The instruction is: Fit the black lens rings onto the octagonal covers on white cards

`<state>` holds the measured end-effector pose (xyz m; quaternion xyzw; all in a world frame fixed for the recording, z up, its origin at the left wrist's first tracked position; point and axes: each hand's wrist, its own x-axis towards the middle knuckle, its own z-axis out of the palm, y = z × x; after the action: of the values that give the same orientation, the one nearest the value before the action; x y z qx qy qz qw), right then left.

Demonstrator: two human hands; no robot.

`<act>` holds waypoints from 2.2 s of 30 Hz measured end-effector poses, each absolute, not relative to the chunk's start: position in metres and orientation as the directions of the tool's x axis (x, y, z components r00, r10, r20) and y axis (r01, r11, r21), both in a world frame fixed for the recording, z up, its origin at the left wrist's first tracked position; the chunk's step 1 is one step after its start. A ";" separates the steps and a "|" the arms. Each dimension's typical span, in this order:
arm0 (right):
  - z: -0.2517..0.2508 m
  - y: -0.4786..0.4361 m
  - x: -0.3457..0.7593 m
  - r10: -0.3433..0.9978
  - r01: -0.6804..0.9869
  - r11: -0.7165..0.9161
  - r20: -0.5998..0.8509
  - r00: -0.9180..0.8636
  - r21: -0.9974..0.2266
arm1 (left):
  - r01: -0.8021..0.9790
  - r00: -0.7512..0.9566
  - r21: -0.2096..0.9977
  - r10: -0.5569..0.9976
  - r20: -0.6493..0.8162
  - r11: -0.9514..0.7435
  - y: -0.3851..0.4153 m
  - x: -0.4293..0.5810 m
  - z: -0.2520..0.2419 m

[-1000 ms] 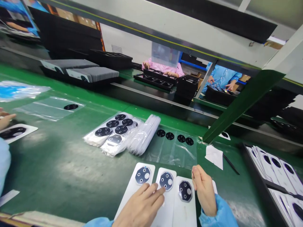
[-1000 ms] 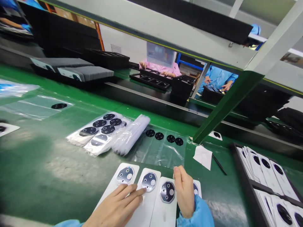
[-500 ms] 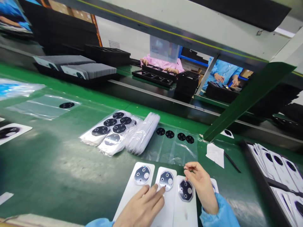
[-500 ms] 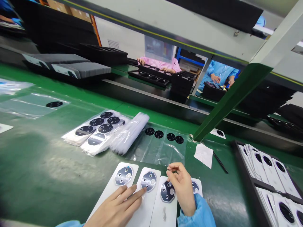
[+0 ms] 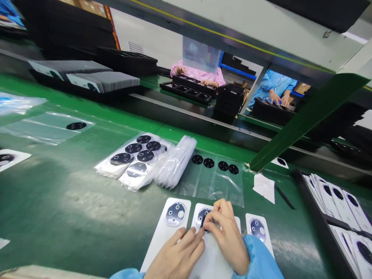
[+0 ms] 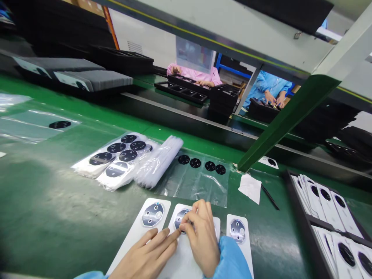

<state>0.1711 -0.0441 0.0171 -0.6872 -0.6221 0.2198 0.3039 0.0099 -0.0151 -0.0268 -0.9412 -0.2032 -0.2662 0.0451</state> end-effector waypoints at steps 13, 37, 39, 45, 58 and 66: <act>0.014 -0.038 0.175 0.986 0.722 -0.060 0.071 0.150 -0.690 | 0.377 0.768 0.055 0.345 0.540 -0.925 -0.012 0.011 -0.024; 0.012 -0.037 0.173 0.990 0.739 -0.093 0.015 0.139 -0.668 | 0.382 0.785 0.079 0.368 0.498 -0.921 -0.015 0.009 -0.024; 0.013 -0.037 0.176 0.987 0.713 -0.116 0.003 0.163 -0.691 | 0.379 0.796 0.082 0.369 0.480 -0.922 -0.015 0.009 -0.025; 0.018 -0.044 0.174 0.971 0.748 -0.063 0.133 0.199 -0.661 | 0.380 0.798 0.073 0.367 0.478 -0.922 -0.016 0.009 -0.028; 0.019 -0.040 0.174 0.976 0.788 -0.032 0.150 0.157 -0.615 | 0.382 0.799 0.048 0.356 0.485 -0.923 -0.015 0.009 -0.026; 0.017 -0.040 0.171 0.980 0.842 0.009 0.172 0.100 -0.540 | 0.389 0.792 0.043 0.358 0.495 -0.920 -0.016 0.010 -0.022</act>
<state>0.1705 -0.0395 0.0172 -0.6918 -0.6583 0.1298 0.2668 0.0097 -0.0159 -0.0216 -0.9461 -0.1972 -0.2553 0.0304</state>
